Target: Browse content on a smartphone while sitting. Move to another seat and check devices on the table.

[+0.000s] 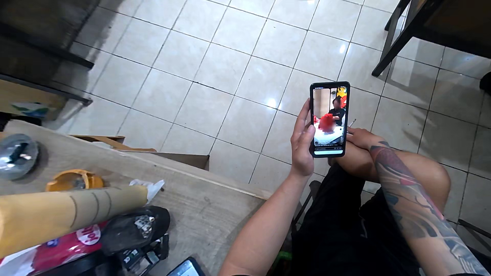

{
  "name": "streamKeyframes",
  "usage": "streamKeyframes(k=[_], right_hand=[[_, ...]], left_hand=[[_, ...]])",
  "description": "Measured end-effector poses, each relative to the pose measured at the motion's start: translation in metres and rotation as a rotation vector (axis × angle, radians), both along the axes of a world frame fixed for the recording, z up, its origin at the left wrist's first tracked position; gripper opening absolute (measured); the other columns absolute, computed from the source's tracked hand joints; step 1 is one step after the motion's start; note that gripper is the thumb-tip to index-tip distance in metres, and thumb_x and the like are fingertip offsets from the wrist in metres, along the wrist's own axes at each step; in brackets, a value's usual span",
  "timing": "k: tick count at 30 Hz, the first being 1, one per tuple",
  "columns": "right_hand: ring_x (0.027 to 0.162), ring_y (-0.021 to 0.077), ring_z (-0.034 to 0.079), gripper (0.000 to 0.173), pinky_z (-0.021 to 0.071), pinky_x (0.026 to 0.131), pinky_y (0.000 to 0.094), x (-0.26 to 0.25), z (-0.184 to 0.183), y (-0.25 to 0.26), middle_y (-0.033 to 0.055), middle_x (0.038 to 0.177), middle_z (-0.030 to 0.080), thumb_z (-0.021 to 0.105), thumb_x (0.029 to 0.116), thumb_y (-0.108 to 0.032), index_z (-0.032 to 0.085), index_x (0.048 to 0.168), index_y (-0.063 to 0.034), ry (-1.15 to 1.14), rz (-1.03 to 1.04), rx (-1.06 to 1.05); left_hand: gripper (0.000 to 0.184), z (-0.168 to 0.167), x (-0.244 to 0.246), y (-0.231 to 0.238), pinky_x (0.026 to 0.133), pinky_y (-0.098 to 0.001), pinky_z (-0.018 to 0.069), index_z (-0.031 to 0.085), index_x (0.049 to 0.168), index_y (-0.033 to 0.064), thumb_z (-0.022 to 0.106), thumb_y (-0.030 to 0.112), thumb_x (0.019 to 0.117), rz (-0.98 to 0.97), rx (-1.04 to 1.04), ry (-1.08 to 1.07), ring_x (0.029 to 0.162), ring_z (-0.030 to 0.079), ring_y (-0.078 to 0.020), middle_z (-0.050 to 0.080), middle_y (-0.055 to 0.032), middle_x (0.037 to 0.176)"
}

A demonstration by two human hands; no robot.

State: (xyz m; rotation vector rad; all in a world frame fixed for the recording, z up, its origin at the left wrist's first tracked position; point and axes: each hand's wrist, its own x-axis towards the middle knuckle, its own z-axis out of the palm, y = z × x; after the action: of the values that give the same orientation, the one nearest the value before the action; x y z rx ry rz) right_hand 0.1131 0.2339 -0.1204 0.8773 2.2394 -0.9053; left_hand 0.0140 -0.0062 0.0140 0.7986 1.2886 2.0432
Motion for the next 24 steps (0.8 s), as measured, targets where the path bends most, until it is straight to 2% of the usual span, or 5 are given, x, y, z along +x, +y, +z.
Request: streamKeyframes(k=[7,19,24], right_hand=[[0.127,0.0454,0.059,0.066,0.042,0.105,0.0683,-0.001,0.0066,-0.0017,0.0235,0.136,0.064,0.043,0.1065,-0.056,0.035,0.162,-0.0196,-0.007,0.003,-0.001],[0.13,0.0438,0.057,0.067,0.0408,0.107,0.0672,-0.0015,0.009,-0.0031,0.0219,0.138,0.063,0.043,0.1067,-0.055,0.034,0.162,-0.0186,-0.009,-0.016,-0.017],[0.132,0.0428,0.056,0.067,0.0398,0.109,0.0677,-0.0004,0.0017,-0.0003,0.0206,0.14,0.062,0.044,0.1063,-0.055,0.034,0.162,-0.0187,0.0,-0.02,-0.015]], left_hand=[[0.06,-0.0002,-0.0005,0.0005,0.093,-0.0469,0.0573,0.022,0.163,0.0201,0.03,0.032,0.1049,0.0,0.008,-0.002,0.126,0.058,-0.0266,0.04,-0.0115,0.157],[0.06,-0.0006,-0.0004,-0.0001,0.094,-0.0472,0.0569,0.021,0.164,0.0201,0.029,0.033,0.105,-0.004,0.01,0.001,0.125,0.058,-0.0269,0.042,-0.0125,0.156],[0.061,-0.001,-0.0006,-0.0005,0.09,-0.0453,0.0586,0.021,0.164,0.0201,0.028,0.031,0.1042,-0.011,0.012,0.002,0.121,0.061,-0.0256,0.045,-0.0125,0.154]])
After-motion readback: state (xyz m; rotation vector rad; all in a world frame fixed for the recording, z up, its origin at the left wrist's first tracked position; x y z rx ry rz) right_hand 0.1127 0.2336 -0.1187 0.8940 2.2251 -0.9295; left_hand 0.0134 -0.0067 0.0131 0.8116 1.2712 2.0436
